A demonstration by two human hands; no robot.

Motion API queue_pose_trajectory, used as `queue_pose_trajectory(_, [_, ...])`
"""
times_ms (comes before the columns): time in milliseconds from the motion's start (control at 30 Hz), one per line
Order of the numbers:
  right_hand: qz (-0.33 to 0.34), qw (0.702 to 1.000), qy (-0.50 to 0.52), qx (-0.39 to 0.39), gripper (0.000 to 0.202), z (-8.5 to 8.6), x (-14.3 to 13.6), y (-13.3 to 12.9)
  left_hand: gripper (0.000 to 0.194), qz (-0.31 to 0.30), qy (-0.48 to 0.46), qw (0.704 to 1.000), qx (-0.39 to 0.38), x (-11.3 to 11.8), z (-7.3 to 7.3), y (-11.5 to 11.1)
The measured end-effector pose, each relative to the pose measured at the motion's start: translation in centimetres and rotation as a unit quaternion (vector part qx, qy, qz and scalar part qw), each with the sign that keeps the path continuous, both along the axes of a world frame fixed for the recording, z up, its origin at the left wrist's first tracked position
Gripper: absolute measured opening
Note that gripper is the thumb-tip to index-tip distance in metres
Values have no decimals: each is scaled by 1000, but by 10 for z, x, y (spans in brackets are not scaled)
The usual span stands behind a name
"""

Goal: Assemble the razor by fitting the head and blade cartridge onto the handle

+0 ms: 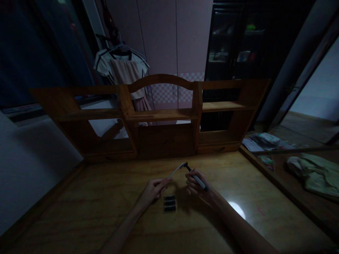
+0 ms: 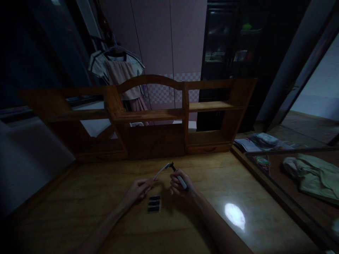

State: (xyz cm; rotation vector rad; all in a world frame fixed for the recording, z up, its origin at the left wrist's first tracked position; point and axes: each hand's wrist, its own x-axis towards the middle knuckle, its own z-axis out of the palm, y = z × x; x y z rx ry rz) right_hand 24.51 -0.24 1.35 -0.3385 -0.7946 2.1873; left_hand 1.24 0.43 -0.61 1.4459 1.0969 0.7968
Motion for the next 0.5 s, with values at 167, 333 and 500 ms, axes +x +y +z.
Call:
queue_pose_trajectory(167, [0, 999, -29, -29, 35, -4, -4, 0, 61, 4, 2, 1000, -3, -2, 2, -1])
queue_pose_trajectory(333, [-6, 999, -46, -23, 35, -8, -7, -2, 62, 7, 4, 1000, -11, 0, 3, -1])
queue_pose_trajectory(500, [16, 999, -36, -12, 35, -13, -9, 0, 62, 10, 7, 1000, -15, 1, 5, -2])
